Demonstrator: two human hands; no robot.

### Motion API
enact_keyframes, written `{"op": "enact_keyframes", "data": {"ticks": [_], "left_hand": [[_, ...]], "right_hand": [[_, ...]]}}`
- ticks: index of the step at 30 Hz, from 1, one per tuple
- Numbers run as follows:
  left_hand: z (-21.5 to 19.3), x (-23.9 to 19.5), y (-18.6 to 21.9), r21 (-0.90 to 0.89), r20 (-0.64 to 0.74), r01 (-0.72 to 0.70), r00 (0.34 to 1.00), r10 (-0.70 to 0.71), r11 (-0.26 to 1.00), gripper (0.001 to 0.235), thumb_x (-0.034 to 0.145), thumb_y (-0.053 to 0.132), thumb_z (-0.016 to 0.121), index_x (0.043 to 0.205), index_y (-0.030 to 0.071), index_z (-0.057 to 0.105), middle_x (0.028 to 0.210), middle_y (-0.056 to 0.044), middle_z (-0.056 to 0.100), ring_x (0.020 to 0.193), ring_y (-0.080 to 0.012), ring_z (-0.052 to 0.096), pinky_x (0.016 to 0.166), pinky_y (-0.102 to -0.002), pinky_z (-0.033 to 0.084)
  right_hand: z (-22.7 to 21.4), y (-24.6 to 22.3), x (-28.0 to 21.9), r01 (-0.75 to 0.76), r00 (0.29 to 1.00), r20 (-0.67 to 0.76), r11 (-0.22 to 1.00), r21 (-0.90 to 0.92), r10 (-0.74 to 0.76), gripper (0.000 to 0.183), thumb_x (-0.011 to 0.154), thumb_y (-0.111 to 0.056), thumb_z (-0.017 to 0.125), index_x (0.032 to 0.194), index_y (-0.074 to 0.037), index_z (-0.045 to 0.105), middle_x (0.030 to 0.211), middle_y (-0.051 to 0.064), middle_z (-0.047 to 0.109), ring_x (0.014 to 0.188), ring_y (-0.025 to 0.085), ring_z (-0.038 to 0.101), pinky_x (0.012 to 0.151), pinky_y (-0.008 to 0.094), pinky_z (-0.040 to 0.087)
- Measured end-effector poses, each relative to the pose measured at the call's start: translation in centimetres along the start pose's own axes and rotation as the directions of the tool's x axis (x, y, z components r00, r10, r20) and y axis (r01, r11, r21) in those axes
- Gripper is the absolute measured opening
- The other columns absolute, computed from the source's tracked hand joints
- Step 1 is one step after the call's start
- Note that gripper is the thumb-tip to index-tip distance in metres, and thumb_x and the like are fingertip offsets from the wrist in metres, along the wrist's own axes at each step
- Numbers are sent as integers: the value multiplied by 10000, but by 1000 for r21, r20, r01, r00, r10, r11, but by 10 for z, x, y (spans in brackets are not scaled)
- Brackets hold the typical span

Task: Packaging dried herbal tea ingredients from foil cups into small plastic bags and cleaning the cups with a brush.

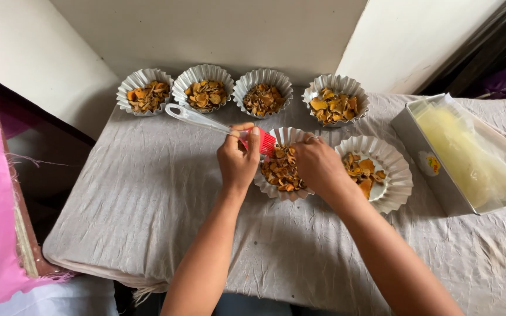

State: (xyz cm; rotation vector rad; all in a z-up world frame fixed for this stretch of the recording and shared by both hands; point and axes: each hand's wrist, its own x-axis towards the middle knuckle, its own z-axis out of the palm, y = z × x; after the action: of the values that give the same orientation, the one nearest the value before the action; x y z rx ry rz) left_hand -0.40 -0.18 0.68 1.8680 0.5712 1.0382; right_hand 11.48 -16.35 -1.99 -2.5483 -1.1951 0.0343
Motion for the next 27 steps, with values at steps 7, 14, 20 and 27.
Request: {"op": "enact_keyframes", "data": {"ticks": [7, 14, 20, 27], "left_hand": [[4, -1, -3, -6, -7, -48, 999, 48, 999, 203, 966, 310, 685, 1015, 117, 722, 834, -148, 759, 799, -337, 759, 657, -411, 625], [8, -16, 6, -284, -83, -114, 992, 94, 952, 210, 963, 309, 712, 1070, 133, 749, 879, -84, 771, 867, -212, 753, 744, -362, 611], [16, -13, -3, -167, -63, -215, 976, 207, 962, 173, 990, 251, 698, 1071, 107, 751, 842, -105, 761, 763, -247, 739, 705, -366, 610], [0, -9, 17, -169, -38, -164, 986, 160, 972, 233, 1020, 311, 585, 1126, 117, 659, 852, -65, 751, 523, -156, 698, 481, -269, 547]], "right_hand": [[16, 2, 5, 15, 1000, 11, 991, -131, -14, 237, 923, -303, 575, 971, -173, 767, 964, 89, 662, 942, 302, 680, 673, 443, 623], [-76, -41, -22, -253, 942, 139, 373, 893, 305, 258, 918, -4, 648, 1107, 165, 699, 796, 247, 713, 568, 203, 645, 507, 321, 558], [-108, -50, -38, -289, 912, 208, 192, 938, 355, 227, 907, -55, 710, 1012, 146, 712, 835, 261, 698, 703, 268, 711, 677, 370, 625], [-155, -21, -81, -601, 799, 173, 767, 226, 576, 204, 912, -164, 636, 832, -25, 764, 810, 58, 756, 693, 140, 579, 647, 304, 461]]}}
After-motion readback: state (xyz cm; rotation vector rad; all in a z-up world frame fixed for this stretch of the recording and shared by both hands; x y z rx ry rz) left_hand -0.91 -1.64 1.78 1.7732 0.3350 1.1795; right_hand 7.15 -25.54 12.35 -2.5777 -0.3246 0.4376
